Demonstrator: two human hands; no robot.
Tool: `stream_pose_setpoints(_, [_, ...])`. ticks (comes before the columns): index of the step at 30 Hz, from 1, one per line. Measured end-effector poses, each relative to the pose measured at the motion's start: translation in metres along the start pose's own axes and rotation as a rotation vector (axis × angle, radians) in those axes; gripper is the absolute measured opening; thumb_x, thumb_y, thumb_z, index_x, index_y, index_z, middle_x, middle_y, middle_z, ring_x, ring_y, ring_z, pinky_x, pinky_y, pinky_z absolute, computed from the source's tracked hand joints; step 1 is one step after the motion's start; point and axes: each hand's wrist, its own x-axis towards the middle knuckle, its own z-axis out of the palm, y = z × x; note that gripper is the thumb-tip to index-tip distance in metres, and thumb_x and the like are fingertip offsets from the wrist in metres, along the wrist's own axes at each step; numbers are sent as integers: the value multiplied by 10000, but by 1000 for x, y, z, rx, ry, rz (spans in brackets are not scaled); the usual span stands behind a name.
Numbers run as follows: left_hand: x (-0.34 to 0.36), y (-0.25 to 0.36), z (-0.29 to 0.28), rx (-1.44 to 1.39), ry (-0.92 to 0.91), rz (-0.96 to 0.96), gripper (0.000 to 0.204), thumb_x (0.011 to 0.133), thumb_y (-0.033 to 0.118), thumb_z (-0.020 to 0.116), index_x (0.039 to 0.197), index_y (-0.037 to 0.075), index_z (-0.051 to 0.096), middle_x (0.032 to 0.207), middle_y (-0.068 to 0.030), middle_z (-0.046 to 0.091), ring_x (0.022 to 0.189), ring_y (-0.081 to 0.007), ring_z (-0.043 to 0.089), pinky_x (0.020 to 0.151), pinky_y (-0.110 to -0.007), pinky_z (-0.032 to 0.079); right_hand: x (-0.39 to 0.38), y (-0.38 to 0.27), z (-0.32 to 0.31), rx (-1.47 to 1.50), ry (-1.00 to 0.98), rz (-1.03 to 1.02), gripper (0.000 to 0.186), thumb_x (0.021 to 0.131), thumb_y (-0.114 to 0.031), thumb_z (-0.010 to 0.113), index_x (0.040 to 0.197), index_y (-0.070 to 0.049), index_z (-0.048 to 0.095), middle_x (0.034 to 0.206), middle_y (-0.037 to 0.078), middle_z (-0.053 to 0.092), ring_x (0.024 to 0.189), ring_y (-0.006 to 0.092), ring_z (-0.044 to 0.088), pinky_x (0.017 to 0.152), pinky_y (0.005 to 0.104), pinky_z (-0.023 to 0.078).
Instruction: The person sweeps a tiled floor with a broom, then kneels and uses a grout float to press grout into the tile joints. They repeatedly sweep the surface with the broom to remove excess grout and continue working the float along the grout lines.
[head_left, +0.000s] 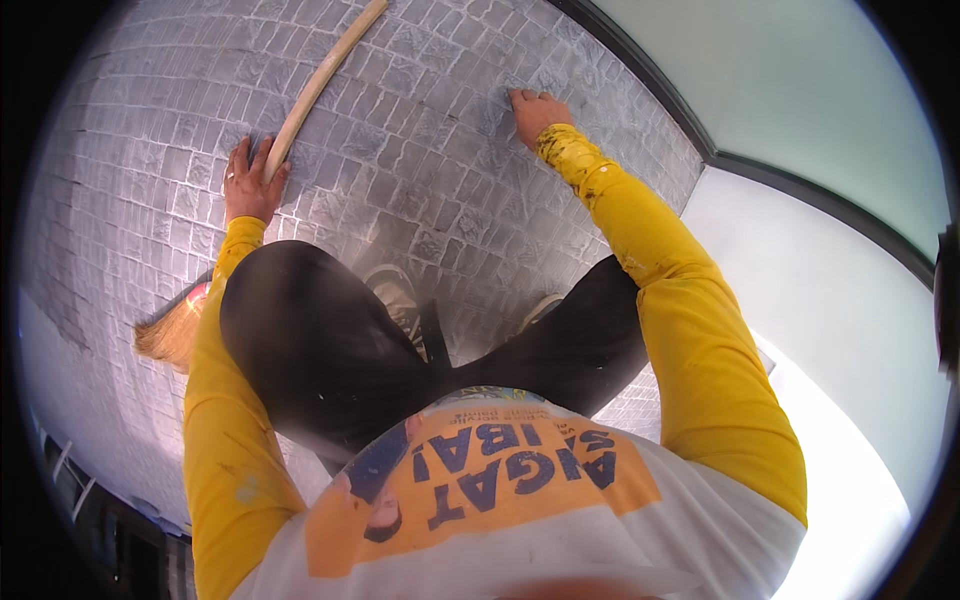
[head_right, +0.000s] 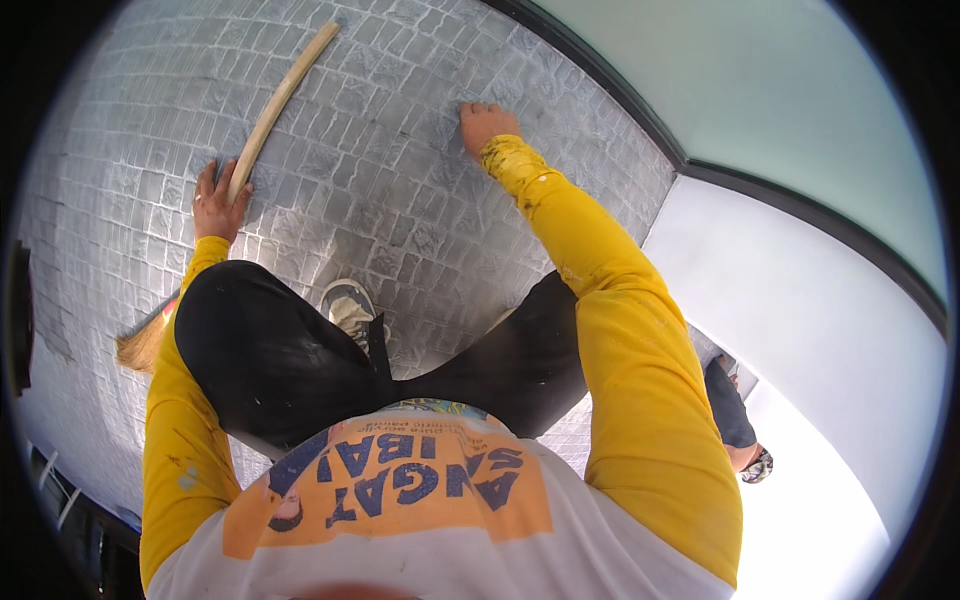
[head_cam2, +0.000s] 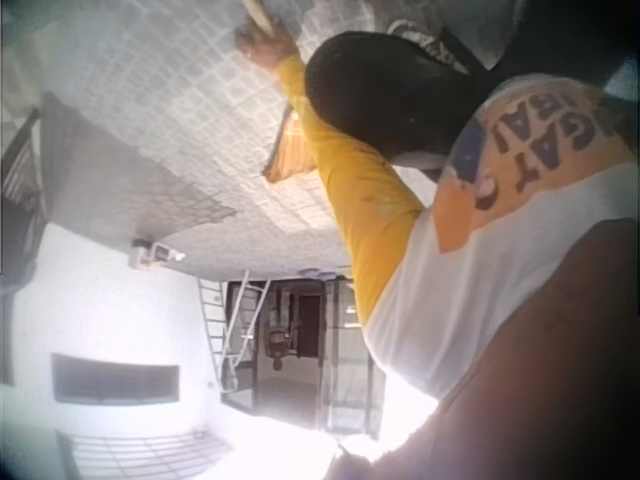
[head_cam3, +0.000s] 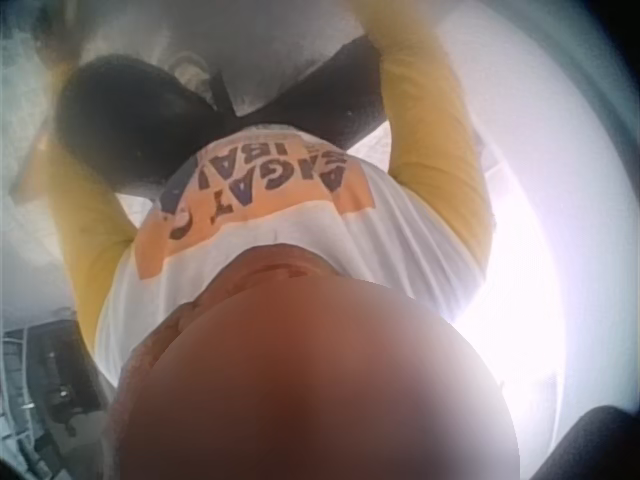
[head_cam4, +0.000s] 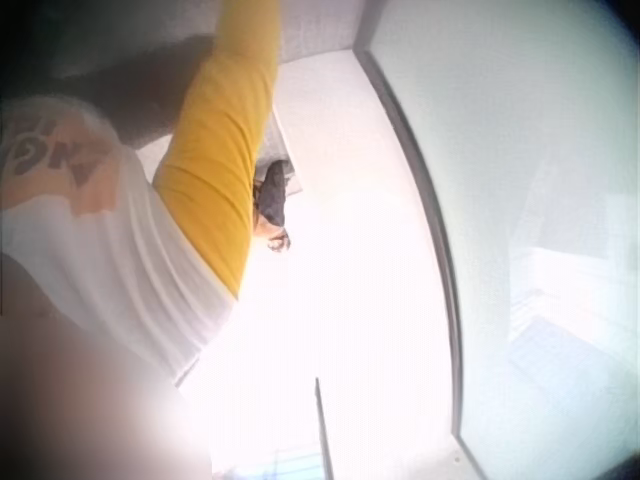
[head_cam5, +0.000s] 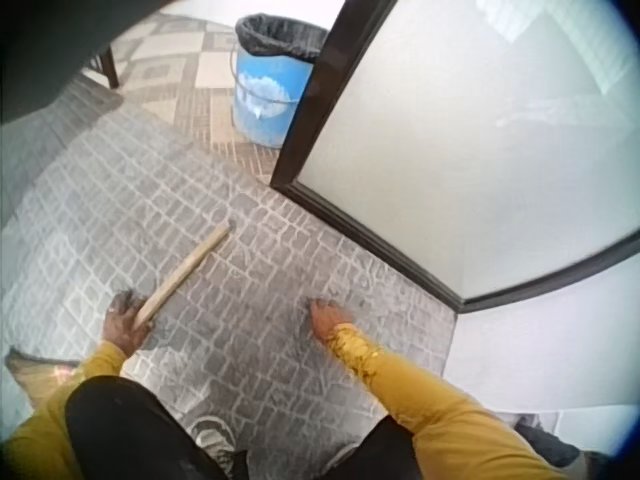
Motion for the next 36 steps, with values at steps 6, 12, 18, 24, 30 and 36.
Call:
stream_pose_setpoints(6, [-1,-2,2,-16,21,-3,546,869,441,623,1342,184,531,1409,-230,417,1279,-427,413,1063,-492,355,0,6,-17,23,63,-22,463,868,-84,501,1329,-126,497,1291,92,569,1117,324,585,901,417,515])
stream_pose_setpoints(12, [-2,2,-2,8,-7,-12,537,877,423,623,1344,171,536,1407,-223,420,1289,-406,413,1045,-476,380,-3,47,-27,18,-20,-16,440,885,-128,504,1325,-142,514,1277,70,591,1100,314,600,923,416,505])
stream_pose_setpoints(18, [-2,3,0,-17,35,12,536,874,423,625,1341,174,537,1387,-224,437,1270,-416,424,1050,-488,366,-28,125,-25,761,-293,283,712,759,-313,739,1375,-61,483,1269,225,579,1179,304,576,988,369,465])
stream_pose_setpoints(24, [-1,-2,8,9,-20,11,586,885,455,604,1403,224,458,1443,-205,364,1307,-405,382,1056,-498,354,-47,153,64,792,82,516,970,725,-496,746,1401,84,362,1403,276,438,1303,346,457,1072,367,383])
stream_pose_setpoints(30, [-2,-10,24,88,-138,-120,673,883,557,554,1465,306,330,1536,-138,246,1379,-396,300,1094,-529,285,-55,152,105,1074,186,366,959,700,-500,738,1358,110,401,1335,324,482,1275,374,478,1049,378,396])
stream_pose_setpoints(36, [1,-25,36,23,-269,-231,768,846,623,568,1489,361,239,1587,-115,137,1421,-450,176,1126,-544,239,-57,131,103,923,139,367,967,701,-506,723,1357,125,396,1353,319,468,1280,380,469,1066,374,377])
